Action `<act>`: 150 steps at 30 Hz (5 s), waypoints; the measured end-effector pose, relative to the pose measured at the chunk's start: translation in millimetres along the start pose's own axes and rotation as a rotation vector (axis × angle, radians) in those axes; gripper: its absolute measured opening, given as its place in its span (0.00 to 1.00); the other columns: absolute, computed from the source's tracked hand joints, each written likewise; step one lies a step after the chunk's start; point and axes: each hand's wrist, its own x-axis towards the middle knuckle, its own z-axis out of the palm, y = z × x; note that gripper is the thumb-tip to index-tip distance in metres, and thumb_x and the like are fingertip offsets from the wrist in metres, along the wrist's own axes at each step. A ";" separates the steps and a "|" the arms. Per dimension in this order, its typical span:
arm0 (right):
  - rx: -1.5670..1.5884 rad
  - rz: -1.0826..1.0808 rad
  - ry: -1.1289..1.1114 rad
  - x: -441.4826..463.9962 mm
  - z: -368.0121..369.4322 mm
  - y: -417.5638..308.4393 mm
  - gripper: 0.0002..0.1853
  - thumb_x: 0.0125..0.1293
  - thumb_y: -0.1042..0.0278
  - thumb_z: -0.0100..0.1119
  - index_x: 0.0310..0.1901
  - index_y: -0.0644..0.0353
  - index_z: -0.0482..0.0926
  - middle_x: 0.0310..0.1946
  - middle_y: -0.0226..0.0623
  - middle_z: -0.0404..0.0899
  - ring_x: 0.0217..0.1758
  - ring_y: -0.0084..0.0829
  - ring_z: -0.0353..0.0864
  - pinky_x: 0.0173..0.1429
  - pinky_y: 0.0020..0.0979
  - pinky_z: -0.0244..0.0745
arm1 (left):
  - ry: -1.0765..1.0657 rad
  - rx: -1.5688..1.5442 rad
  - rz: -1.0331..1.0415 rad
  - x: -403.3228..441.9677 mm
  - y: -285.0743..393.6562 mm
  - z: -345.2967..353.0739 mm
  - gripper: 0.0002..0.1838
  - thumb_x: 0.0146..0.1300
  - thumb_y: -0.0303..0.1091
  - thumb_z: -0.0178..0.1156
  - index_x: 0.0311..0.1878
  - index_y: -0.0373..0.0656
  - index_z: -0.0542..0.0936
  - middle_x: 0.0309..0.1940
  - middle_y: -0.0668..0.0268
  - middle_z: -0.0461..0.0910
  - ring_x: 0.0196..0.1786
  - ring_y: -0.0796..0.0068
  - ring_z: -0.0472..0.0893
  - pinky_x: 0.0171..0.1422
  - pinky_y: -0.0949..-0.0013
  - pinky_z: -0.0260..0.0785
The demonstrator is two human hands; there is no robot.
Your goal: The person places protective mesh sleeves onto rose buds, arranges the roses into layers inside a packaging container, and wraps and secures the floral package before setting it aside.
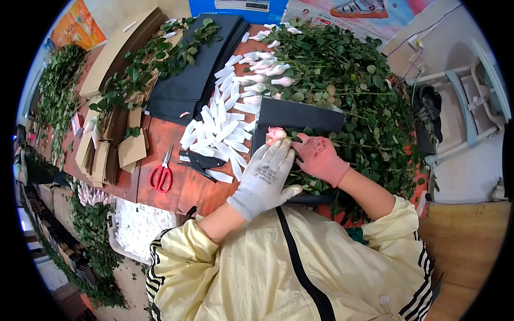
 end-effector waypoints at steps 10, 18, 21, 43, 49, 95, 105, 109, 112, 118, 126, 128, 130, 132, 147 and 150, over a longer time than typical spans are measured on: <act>-0.050 0.182 -0.011 11.1 23.1 8.2 0.19 0.54 0.53 0.60 0.48 0.44 0.78 0.45 0.30 0.79 0.50 0.32 0.78 0.51 0.35 0.71 | 0.135 -0.113 0.088 -8.1 -21.5 20.5 0.36 0.58 0.56 0.55 0.59 0.33 0.70 0.65 0.45 0.62 0.68 0.50 0.61 0.71 0.51 0.51; 0.185 0.275 0.327 -29.4 -31.1 -3.8 0.24 0.50 0.62 0.66 0.52 0.51 0.77 0.51 0.35 0.77 0.53 0.38 0.75 0.59 0.38 0.67 | 0.154 0.414 -0.807 -137.4 -238.2 -58.8 0.33 0.46 0.40 0.64 0.60 0.48 0.72 0.59 0.52 0.71 0.59 0.52 0.72 0.57 0.58 0.67; 0.302 0.335 0.251 -27.7 -40.1 -8.3 0.26 0.48 0.66 0.68 0.52 0.54 0.76 0.51 0.37 0.76 0.54 0.40 0.74 0.59 0.39 0.67 | -0.111 0.528 -0.962 -178.5 -281.9 -79.5 0.52 0.38 0.43 0.68 0.71 0.47 0.57 0.71 0.53 0.55 0.72 0.50 0.56 0.71 0.52 0.52; 1.588 0.599 -0.232 -29.3 -65.7 8.4 0.13 0.59 0.66 0.60 0.41 0.66 0.76 0.29 0.35 0.80 0.26 0.27 0.81 0.26 0.24 0.76 | 0.416 -0.952 -0.178 14.4 -36.6 -51.6 0.25 0.65 0.40 0.55 0.59 0.32 0.71 0.45 0.53 0.79 0.49 0.60 0.78 0.55 0.62 0.67; 1.577 0.578 -0.245 -28.2 -10.6 5.4 0.09 0.60 0.68 0.55 0.36 0.67 0.75 0.22 0.39 0.78 0.19 0.29 0.80 0.22 0.26 0.74 | 0.159 -0.224 -0.015 20.4 -38.3 -52.1 0.25 0.56 0.42 0.60 0.55 0.38 0.75 0.46 0.56 0.78 0.50 0.54 0.77 0.57 0.60 0.67; 3.044 -0.150 1.052 -113.5 107.3 -166.8 0.30 0.67 0.42 0.44 0.64 0.53 0.68 0.61 0.36 0.71 0.68 0.41 0.64 0.74 0.43 0.52 | -0.352 0.113 0.391 38.7 -39.4 -15.0 0.30 0.58 0.46 0.58 0.63 0.44 0.71 0.66 0.53 0.64 0.69 0.46 0.59 0.72 0.49 0.50; 2.896 -0.527 0.990 -73.0 48.9 -126.8 0.38 0.69 0.35 0.30 0.69 0.57 0.58 0.72 0.39 0.53 0.75 0.42 0.49 0.79 0.44 0.31 | -0.522 -0.469 0.170 64.0 -65.4 -29.5 0.15 0.61 0.39 0.57 0.42 0.36 0.79 0.55 0.51 0.75 0.58 0.46 0.72 0.62 0.56 0.63; 2.982 -0.409 0.985 -69.5 39.4 -119.3 0.33 0.70 0.39 0.37 0.61 0.59 0.71 0.64 0.41 0.68 0.68 0.41 0.64 0.77 0.43 0.44 | -0.405 -0.041 0.472 65.9 -55.6 -22.6 0.14 0.59 0.39 0.59 0.33 0.35 0.77 0.56 0.52 0.75 0.58 0.48 0.72 0.60 0.56 0.65; 2.844 0.126 0.942 -87.3 23.9 -119.9 0.22 0.66 0.58 0.56 0.57 0.61 0.72 0.58 0.39 0.73 0.64 0.37 0.69 0.71 0.41 0.60 | -0.461 -0.026 0.381 74.0 -53.1 -23.6 0.13 0.59 0.38 0.57 0.34 0.35 0.79 0.51 0.55 0.78 0.51 0.54 0.77 0.54 0.60 0.69; 0.365 0.475 0.690 -100.5 -5.4 -62.2 0.32 0.54 0.60 0.63 0.61 0.57 0.68 0.57 0.42 0.71 0.65 0.42 0.67 0.69 0.40 0.60 | -0.381 -0.108 0.378 67.1 -56.8 -19.0 0.13 0.61 0.37 0.55 0.36 0.34 0.79 0.51 0.55 0.78 0.51 0.54 0.77 0.55 0.60 0.68; 0.182 0.153 0.129 -56.7 29.5 15.2 0.24 0.57 0.57 0.58 0.55 0.57 0.72 0.63 0.43 0.67 0.67 0.38 0.65 0.70 0.35 0.57 | -0.470 -0.066 0.237 61.0 -35.4 -49.1 0.17 0.59 0.42 0.58 0.36 0.34 0.81 0.56 0.52 0.74 0.56 0.49 0.74 0.59 0.57 0.66; 0.261 0.180 0.004 -52.7 -5.7 12.5 0.22 0.57 0.57 0.58 0.52 0.57 0.73 0.61 0.43 0.69 0.65 0.38 0.66 0.70 0.36 0.58 | -0.418 -0.024 0.302 61.3 -49.1 -37.3 0.18 0.59 0.43 0.58 0.36 0.34 0.81 0.57 0.52 0.73 0.58 0.49 0.73 0.60 0.58 0.65; 0.265 0.192 -0.105 -45.9 -15.8 11.3 0.19 0.56 0.58 0.57 0.48 0.58 0.74 0.56 0.42 0.72 0.61 0.39 0.69 0.68 0.38 0.59 | -0.364 0.006 0.360 61.3 -56.2 -31.5 0.18 0.58 0.43 0.59 0.35 0.34 0.82 0.57 0.53 0.74 0.61 0.53 0.71 0.64 0.59 0.63; 0.203 0.127 0.008 -43.0 -1.8 13.5 0.19 0.57 0.58 0.57 0.48 0.59 0.74 0.56 0.43 0.72 0.62 0.39 0.69 0.68 0.38 0.59 | -0.390 -0.008 0.339 62.0 -62.2 -25.6 0.18 0.58 0.44 0.59 0.36 0.34 0.82 0.56 0.54 0.75 0.61 0.54 0.72 0.63 0.59 0.64; 0.095 0.092 0.100 -43.4 31.4 23.0 0.26 0.58 0.50 0.56 0.54 0.57 0.71 0.58 0.40 0.71 0.63 0.40 0.68 0.69 0.42 0.58 | -0.309 -0.006 0.235 57.5 -53.1 -17.9 0.15 0.59 0.41 0.59 0.41 0.39 0.81 0.61 0.52 0.70 0.66 0.54 0.67 0.68 0.57 0.59; 0.111 0.069 0.216 -37.0 37.6 17.1 0.25 0.57 0.50 0.56 0.53 0.56 0.72 0.58 0.39 0.71 0.63 0.39 0.68 0.69 0.41 0.57 | -0.226 -0.064 0.277 59.1 -54.1 -11.7 0.14 0.57 0.37 0.61 0.34 0.33 0.77 0.54 0.49 0.75 0.58 0.47 0.73 0.63 0.55 0.65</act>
